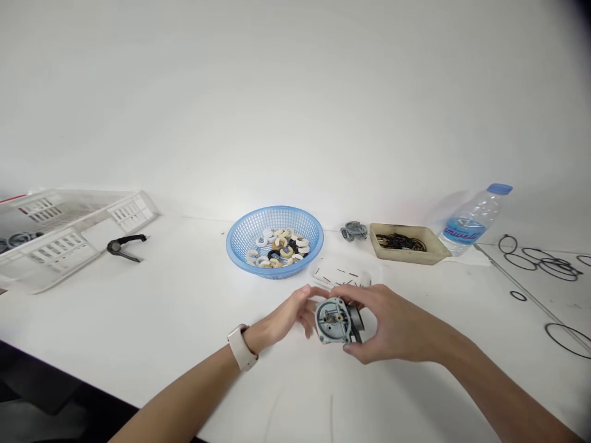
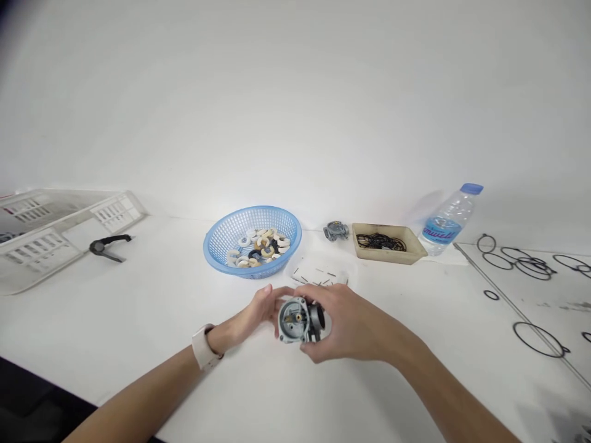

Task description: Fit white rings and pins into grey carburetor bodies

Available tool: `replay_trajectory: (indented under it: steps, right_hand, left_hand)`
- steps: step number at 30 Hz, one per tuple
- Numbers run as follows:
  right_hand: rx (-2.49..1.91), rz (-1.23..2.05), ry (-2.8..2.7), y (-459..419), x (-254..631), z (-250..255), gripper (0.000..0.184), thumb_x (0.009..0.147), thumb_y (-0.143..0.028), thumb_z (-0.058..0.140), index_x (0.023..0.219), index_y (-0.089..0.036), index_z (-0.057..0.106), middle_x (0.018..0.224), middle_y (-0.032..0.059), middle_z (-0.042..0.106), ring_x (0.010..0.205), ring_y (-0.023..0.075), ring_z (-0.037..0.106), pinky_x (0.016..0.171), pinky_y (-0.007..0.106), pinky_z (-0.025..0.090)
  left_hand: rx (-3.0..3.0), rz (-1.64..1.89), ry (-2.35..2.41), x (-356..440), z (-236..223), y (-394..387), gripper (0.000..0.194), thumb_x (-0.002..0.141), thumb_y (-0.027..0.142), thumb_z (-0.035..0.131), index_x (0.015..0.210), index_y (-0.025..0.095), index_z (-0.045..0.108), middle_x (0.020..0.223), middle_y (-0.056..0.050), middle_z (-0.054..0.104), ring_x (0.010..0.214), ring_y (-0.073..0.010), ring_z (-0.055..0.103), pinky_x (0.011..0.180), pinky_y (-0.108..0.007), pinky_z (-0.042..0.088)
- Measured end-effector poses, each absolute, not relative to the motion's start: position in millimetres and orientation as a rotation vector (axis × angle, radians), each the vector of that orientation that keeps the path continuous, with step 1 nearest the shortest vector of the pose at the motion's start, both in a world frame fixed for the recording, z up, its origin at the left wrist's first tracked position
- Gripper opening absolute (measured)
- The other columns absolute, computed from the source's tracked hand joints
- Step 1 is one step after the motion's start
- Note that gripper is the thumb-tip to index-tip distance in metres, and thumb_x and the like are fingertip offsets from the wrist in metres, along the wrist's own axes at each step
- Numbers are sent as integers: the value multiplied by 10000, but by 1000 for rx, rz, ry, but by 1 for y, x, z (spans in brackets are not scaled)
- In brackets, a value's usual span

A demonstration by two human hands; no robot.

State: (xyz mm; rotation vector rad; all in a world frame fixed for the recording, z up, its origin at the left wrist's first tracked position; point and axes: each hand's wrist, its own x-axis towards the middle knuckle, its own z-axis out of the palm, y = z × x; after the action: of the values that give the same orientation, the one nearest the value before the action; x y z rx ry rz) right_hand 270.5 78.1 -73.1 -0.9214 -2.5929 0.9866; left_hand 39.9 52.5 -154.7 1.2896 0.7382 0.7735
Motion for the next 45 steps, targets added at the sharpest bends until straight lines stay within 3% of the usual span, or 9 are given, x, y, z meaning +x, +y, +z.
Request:
replay_trajectory:
  steps: [3,5,9,12,15,24,30,40,45]
  right_hand:
    - [-960,1228,-2494,95,274,-91,443,724,-272,748,1147,-264,619,945,-13,738,856,229,688,826,365,523]
    - [-972,1369,-2447,103,275,-100,502,725,-281,752,1198,-253,587,996,10,745,890,240,694,792,357,535]
    - [-1005,1466,-2510,104,277,-102,473,724,-278,764,1151,-258,563,984,1,733,895,231,677,698,304,512]
    - [-1065,1337,-2629,98,278,-98,366,723,-307,776,1022,-258,572,905,-18,698,820,215,645,650,290,477]
    - [-1176,1145,-2714,95,279,-93,371,700,-380,806,975,-262,586,938,-1,673,863,243,628,655,305,463]
    - [-1250,1005,-2783,94,288,-83,457,750,-524,777,1141,-325,652,1083,25,697,992,318,637,722,365,480]
    - [-1142,990,-2690,100,290,-79,251,929,-469,600,1089,-293,680,1123,16,714,1051,278,628,822,370,480]
    - [-1099,1030,-2671,102,278,-90,144,895,-299,615,1006,-292,706,1016,-18,728,1004,237,624,818,340,475]
    - [-1103,955,-2670,99,280,-86,169,900,-328,623,1043,-281,700,1034,3,726,1003,240,635,832,353,500]
  left_hand:
    - [1656,886,943,40,-149,50,773,765,624,776,1373,197,561,1148,-112,703,931,-247,655,789,-322,500]
    - [1805,853,1036,44,-150,48,728,685,432,878,1326,224,602,1134,-74,714,928,-240,649,791,-315,494]
    - [1966,796,1136,50,-158,46,465,723,294,835,1158,218,692,977,-27,742,809,-203,655,736,-287,478]
    - [2066,753,1128,52,-160,46,498,693,301,873,1155,232,698,977,-24,747,845,-228,667,769,-298,475]
    - [2108,731,1117,51,-157,45,486,714,314,865,1161,236,692,1016,-31,742,895,-244,668,794,-305,473]
    - [2091,690,1126,50,-154,43,553,757,300,824,1278,244,645,1117,-51,724,955,-263,662,855,-342,492]
    - [2041,691,1131,51,-151,40,568,781,387,797,1298,239,612,1128,-55,701,938,-245,654,832,-330,504]
    - [2067,707,1092,51,-153,40,582,867,445,755,1396,275,581,1106,-47,704,932,-234,661,810,-307,485]
    - [2148,764,1090,52,-157,39,575,872,516,732,1361,241,606,1032,-70,716,893,-256,672,764,-303,480]
